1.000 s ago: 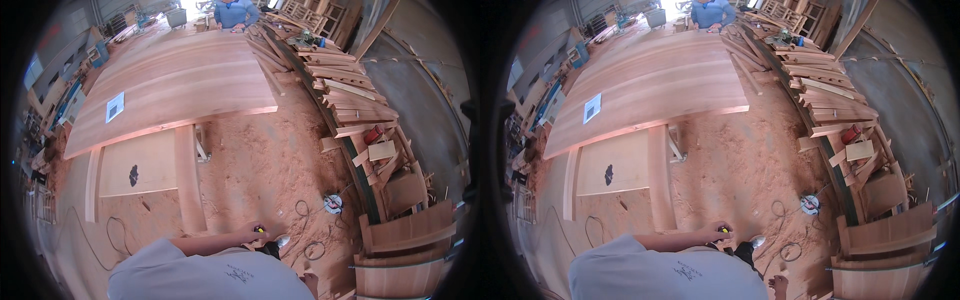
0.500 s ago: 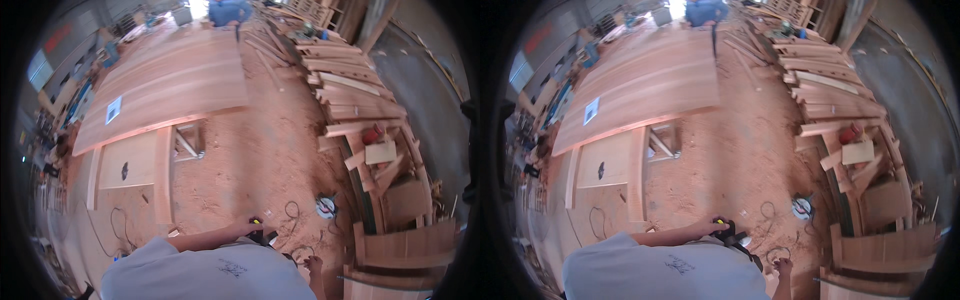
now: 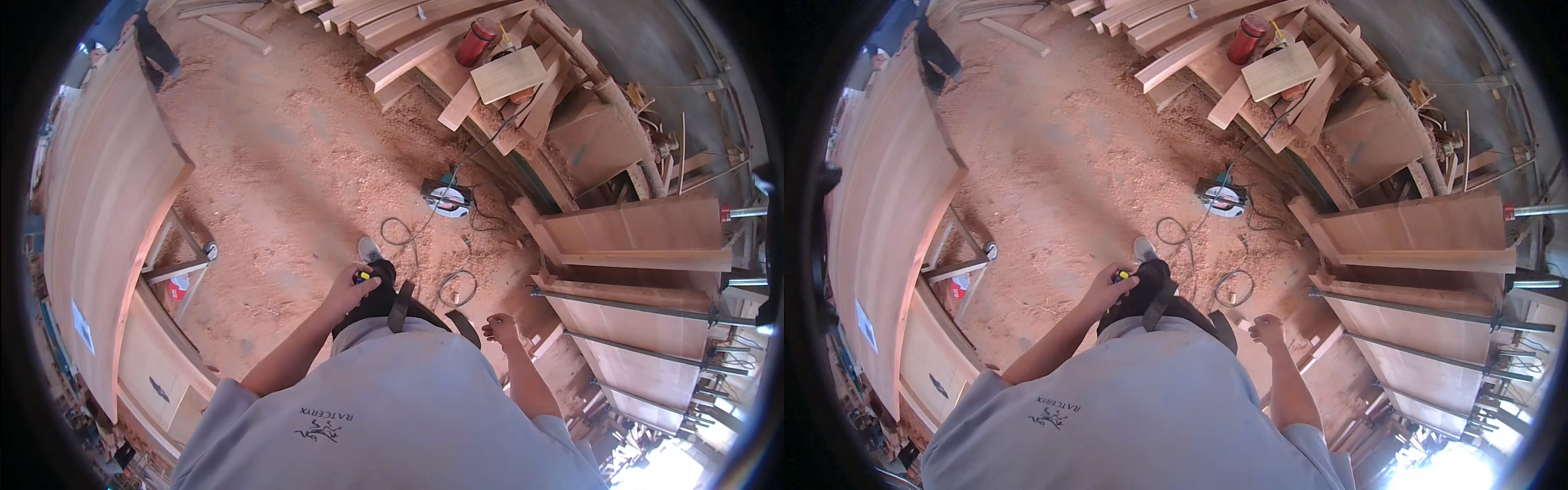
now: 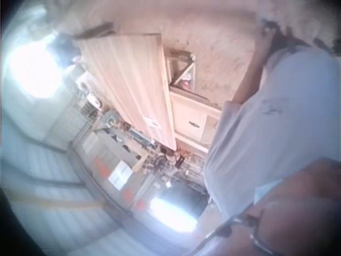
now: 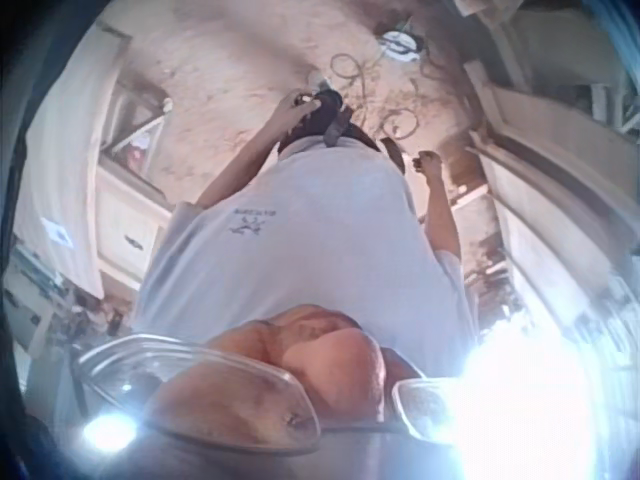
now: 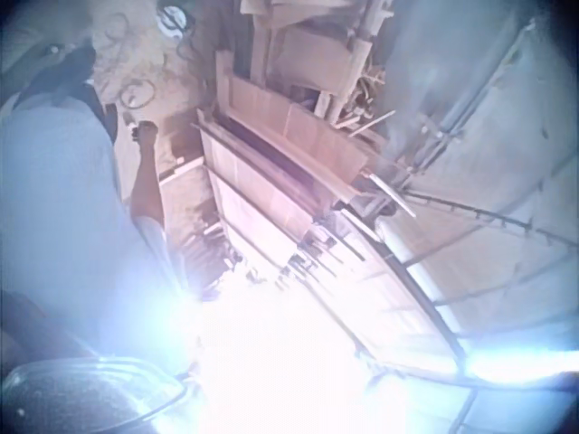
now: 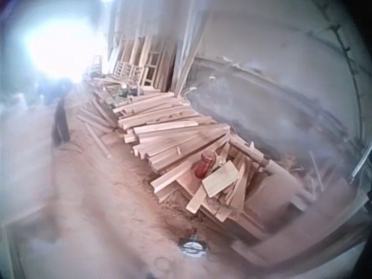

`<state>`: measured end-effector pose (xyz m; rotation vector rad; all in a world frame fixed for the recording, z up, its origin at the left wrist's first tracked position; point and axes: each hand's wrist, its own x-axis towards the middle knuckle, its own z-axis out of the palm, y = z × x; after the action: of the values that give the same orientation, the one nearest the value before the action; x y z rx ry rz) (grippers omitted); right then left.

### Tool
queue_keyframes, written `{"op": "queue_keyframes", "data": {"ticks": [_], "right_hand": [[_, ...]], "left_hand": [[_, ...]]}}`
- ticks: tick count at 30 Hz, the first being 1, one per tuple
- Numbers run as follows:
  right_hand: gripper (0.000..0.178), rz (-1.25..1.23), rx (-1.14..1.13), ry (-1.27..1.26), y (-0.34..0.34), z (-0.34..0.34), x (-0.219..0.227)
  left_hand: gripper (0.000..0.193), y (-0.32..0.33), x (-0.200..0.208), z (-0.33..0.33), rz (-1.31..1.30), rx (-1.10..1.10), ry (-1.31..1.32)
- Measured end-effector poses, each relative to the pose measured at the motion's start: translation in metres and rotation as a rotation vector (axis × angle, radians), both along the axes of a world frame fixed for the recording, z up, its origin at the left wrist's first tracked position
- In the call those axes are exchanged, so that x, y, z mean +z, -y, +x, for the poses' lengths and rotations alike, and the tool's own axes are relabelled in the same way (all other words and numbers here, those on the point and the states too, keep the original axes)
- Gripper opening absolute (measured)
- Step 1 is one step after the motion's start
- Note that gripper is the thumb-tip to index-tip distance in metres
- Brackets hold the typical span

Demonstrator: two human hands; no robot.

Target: The person measures a large wooden panel with a tape measure and marks several points with a pencil. The person briefly picks up a circular saw but does not use it. The task occurs in a woodworking shop with sawdust and lumber visible.

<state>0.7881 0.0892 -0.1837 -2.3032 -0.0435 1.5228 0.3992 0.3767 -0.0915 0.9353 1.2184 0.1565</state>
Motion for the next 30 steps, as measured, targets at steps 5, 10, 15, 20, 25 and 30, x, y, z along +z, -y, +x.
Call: {"op": "queue_keyframes", "data": {"ticks": [5, 10, 15, 20, 25, 30], "right_hand": [[0.024, 0.006, 0.13, 0.102, -0.054, 0.039, 0.006], [0.024, 0.093, 0.264, 0.234, -0.154, 0.068, -0.019], [0.021, 0.179, 0.599, 0.428, -0.201, 0.135, -0.113], [0.017, 0.201, 0.389, 0.252, -0.241, 0.199, -0.246], [0.012, 0.019, 0.208, 0.114, -0.292, 0.236, -0.356], [0.009, 0.011, 0.149, 0.14, -0.32, 0.276, -0.469]], "left_hand": [[0.053, -0.023, -0.103, 0.016, 0.316, -0.176, -0.103], [0.051, -0.032, -0.121, 0.013, 0.284, -0.449, -0.33], [0.055, -0.028, -0.154, 0.038, 0.32, -0.526, -0.462], [0.053, -0.013, -0.207, 0.092, 0.387, -0.472, -0.603], [0.051, 0.037, -0.277, 0.144, 0.395, -0.367, -0.678], [0.047, 0.054, -0.297, 0.181, 0.505, -0.35, -0.735]]}}
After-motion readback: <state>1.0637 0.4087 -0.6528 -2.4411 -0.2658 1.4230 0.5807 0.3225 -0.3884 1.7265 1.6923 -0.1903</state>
